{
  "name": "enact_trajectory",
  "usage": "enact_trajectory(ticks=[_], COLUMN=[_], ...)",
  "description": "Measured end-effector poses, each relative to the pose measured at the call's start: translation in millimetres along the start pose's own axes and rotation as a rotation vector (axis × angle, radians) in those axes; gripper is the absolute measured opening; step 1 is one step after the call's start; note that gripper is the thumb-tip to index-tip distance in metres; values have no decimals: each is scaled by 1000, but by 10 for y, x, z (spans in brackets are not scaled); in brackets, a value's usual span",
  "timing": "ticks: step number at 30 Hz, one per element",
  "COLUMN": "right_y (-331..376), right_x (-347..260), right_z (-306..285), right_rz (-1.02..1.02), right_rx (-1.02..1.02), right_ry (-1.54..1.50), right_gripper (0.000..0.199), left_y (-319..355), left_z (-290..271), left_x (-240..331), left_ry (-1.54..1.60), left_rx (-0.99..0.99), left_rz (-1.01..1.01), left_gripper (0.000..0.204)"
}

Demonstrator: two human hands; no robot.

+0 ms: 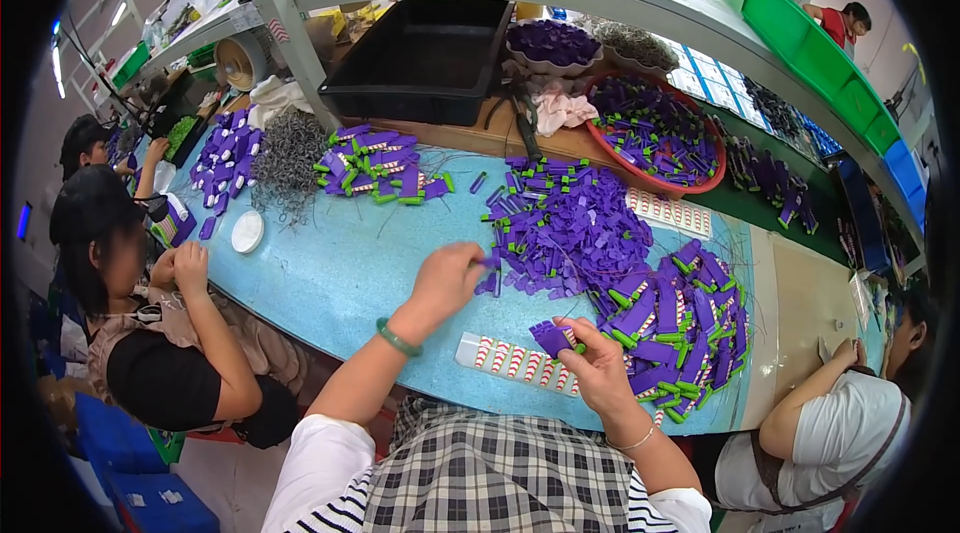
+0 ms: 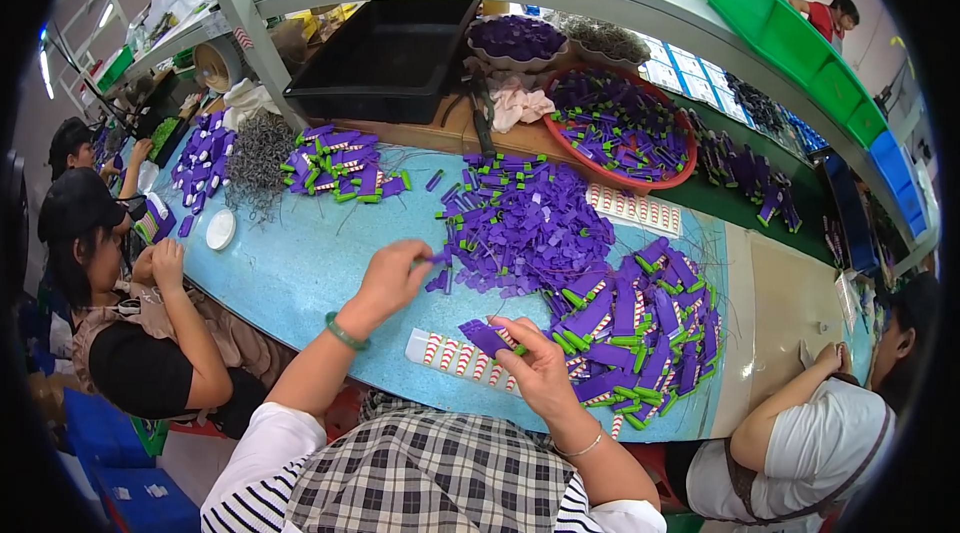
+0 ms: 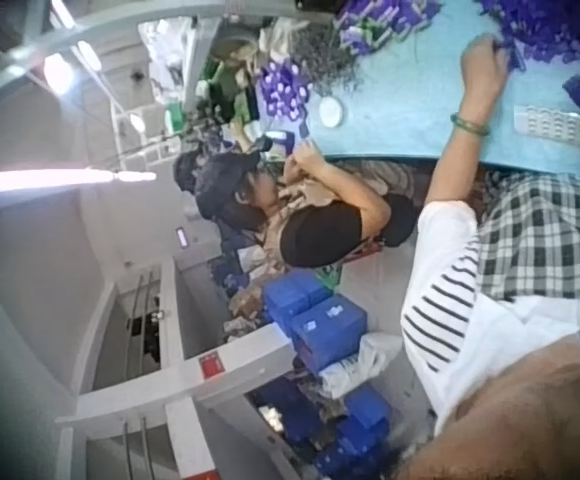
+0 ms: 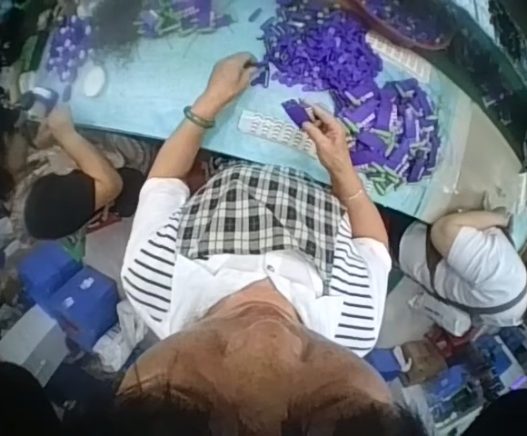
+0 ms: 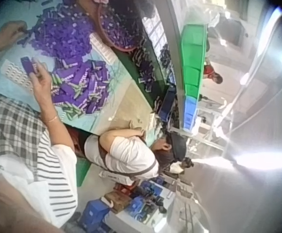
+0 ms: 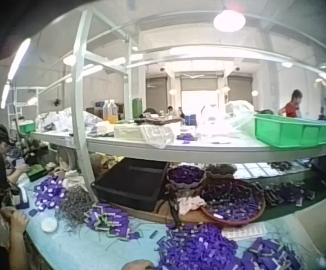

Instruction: The person assembles plastic components by attaching patterned stickers and small pieces onto plastic parts, then applies liquid adhesive from a squeeze bottle to a component.

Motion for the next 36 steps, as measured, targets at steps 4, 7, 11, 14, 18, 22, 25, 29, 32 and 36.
enact_trajectory(ticks=[4,7,11,14,18,22,25,29,32,36], right_y=[-74,-96,-52,43,106,41,75,146,178,115], right_x=[-282,-66,150,310,317,205,-127,-323,-387,-449], right_z=[221,306,415,468,464,160,23,59,109,81], right_rz=[-156,-46,290,471,537,253,-188,-400,-432,-358], right_rx=[-121,-183,-159,-92,-16,171,160,178,99,-16], right_ry=[-106,-205,-610,-749,-776,-498,93,421,580,636], right_gripper=[40,32,27,32,34,35,37,43,46,46], left_y=[623,838,882,874,802,793,842,878,895,1025], left_z=[326,311,260,189,106,118,234,265,237,324], left_x=[459,707,659,589,559,489,375,339,316,317], left_ry=[1262,1406,1731,1354,1289,1379,1504,1518,1467,1433], left_rx=[-643,-638,-374,-80,54,67,28,-1,-16,-167], left_rz=[-507,-527,-673,-409,-237,-304,-552,-568,-524,-635], left_gripper=[15,18,22,31,24,20,18,17,18,16])
Point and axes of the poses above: each hand's wrist, its own y-axis away from the middle knuckle, its own z-axis out of the palm, x = y × z, the point moved 8 cm from there along -y, towards the middle knuckle, and after that the axes turned 11 degrees about x, right-handed, at the moved point
